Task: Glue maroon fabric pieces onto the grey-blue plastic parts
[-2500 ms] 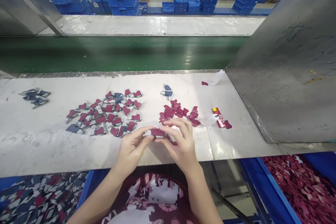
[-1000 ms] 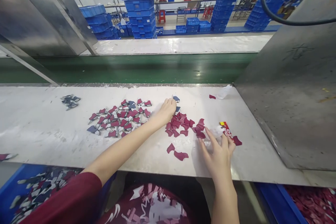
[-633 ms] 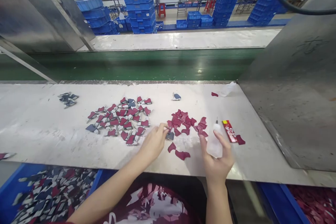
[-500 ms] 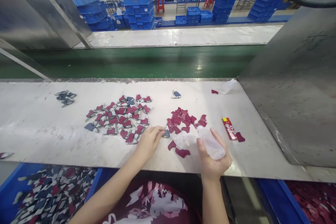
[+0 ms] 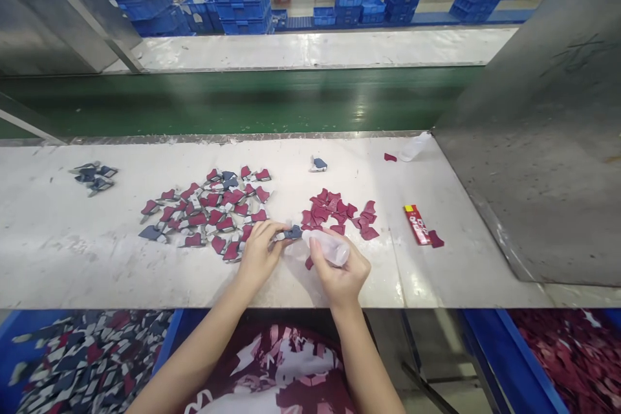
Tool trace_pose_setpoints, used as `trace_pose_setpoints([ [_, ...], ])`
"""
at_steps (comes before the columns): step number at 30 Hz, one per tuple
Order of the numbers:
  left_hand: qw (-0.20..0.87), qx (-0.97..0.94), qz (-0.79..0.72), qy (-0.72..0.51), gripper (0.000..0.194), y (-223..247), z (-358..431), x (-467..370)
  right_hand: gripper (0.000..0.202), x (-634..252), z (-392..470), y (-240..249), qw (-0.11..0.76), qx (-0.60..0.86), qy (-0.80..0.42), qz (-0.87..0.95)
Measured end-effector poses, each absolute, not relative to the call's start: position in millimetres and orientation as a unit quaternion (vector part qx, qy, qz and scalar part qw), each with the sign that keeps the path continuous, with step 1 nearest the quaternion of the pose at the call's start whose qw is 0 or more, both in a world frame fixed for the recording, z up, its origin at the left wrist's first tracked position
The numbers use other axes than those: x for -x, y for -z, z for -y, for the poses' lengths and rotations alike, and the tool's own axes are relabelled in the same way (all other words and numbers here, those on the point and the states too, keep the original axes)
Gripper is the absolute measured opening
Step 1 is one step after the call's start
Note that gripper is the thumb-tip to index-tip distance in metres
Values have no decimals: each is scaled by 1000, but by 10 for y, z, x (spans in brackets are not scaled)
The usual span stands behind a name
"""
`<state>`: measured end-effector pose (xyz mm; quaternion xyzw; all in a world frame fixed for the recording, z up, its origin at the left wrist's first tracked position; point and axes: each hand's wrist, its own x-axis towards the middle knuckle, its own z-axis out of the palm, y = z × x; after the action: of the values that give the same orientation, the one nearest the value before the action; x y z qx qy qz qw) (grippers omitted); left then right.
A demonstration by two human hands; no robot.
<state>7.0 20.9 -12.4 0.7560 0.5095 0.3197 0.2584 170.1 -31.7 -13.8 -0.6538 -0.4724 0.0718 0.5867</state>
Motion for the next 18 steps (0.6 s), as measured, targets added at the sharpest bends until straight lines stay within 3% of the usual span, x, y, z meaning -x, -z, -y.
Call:
trace_pose_setpoints([
  [18,253,-756,-510,-323,15,133,-199,-78,20,-1684,274,124,578,650,-57,490],
])
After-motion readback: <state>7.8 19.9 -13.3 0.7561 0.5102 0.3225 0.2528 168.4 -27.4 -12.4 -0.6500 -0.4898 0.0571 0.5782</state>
